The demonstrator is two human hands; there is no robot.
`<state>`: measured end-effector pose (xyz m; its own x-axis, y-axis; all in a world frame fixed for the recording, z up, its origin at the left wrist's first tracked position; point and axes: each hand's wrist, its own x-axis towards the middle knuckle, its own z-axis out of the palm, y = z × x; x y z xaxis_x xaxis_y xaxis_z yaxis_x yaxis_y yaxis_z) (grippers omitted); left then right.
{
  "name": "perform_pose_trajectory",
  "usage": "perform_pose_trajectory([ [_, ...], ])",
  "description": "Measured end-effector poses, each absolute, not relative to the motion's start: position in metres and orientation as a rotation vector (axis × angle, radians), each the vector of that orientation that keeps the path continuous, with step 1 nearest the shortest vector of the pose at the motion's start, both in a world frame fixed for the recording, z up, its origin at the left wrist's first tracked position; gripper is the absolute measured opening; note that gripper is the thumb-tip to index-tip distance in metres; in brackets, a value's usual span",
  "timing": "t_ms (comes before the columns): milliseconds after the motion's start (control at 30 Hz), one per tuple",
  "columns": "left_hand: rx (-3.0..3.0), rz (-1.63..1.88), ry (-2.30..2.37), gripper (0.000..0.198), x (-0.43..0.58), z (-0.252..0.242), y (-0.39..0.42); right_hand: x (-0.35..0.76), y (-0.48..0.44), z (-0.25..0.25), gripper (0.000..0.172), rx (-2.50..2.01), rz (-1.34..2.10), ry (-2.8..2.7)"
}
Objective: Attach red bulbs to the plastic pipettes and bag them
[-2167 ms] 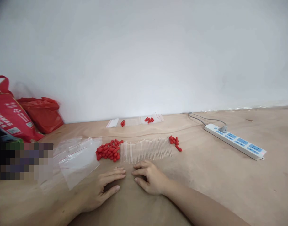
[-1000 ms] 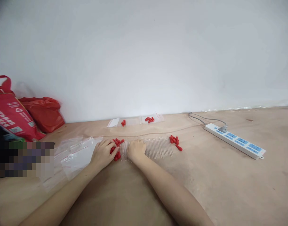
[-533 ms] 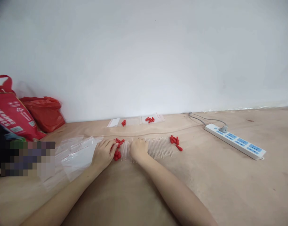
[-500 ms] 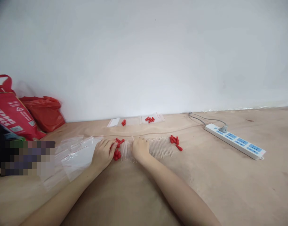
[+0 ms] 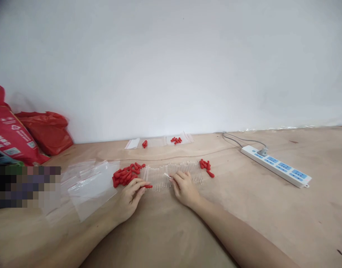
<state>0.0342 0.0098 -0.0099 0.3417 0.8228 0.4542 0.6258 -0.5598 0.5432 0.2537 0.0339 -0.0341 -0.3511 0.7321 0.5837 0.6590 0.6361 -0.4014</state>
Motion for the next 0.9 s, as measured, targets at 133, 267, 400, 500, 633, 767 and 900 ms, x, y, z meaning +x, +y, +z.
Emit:
perform_pose_trajectory([
  [133,2.258,1.010,1.332,0.019,0.032,-0.009,0.012,0.246,0.028,-0.031,0.019,-1.013,0.183,-2.168],
  [267,2.226,0.958,1.341,0.016,0.032,-0.010,0.011,0.243,0.024,-0.028,0.018,-0.979,0.179,-2.214],
  [400,2.183,0.940,1.349,0.015,0.034,-0.011,0.010,0.239,0.023,-0.026,0.018,-0.977,0.201,-2.215],
  [500,2.191,0.947,1.345,0.015,0.033,-0.012,0.012,0.235,0.023,-0.025,0.018,-0.973,0.198,-2.207],
  [633,2.194,0.963,1.352,0.018,0.032,-0.014,0.013,0.233,0.023,-0.026,0.017,-0.935,0.172,-2.202],
  [767,2.232,0.946,1.325,0.018,0.033,-0.011,0.013,0.231,0.023,-0.028,0.016,-0.872,0.172,-2.219],
  [900,2.274,0.933,1.295,0.017,0.034,-0.009,0.012,0.231,0.022,-0.030,0.016,-0.815,0.166,-2.228],
])
